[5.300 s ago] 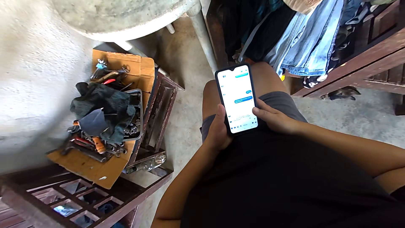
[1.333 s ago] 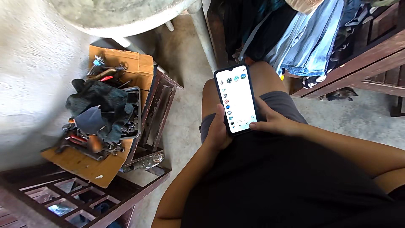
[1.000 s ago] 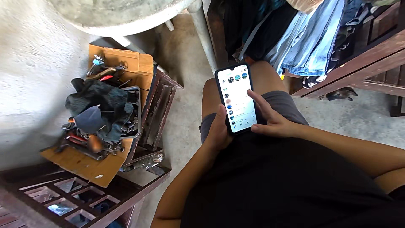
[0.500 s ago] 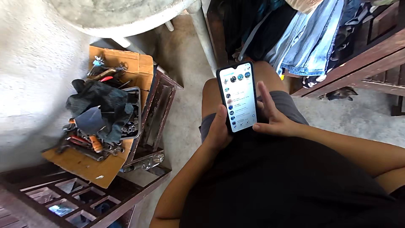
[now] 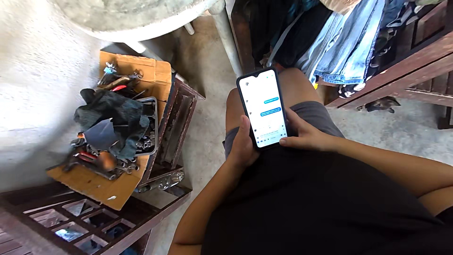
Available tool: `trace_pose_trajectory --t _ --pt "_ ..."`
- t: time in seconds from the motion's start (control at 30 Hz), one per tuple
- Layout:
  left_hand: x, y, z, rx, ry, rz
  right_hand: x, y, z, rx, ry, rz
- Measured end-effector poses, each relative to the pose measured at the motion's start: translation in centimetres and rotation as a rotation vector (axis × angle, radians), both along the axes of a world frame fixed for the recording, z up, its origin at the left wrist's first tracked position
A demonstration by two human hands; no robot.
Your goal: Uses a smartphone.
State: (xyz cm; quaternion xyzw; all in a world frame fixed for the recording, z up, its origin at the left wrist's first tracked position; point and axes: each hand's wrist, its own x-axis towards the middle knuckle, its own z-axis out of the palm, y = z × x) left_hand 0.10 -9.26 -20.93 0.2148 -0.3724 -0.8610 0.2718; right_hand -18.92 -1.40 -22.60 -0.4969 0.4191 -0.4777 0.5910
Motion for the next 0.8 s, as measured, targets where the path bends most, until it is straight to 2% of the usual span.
trace_pose_trajectory --t 0.8 --pt "0.15 0.2 -0.26 0.038 0.006 0.001 0.04 0.02 -0.06 0.051 -0.004 0.009"
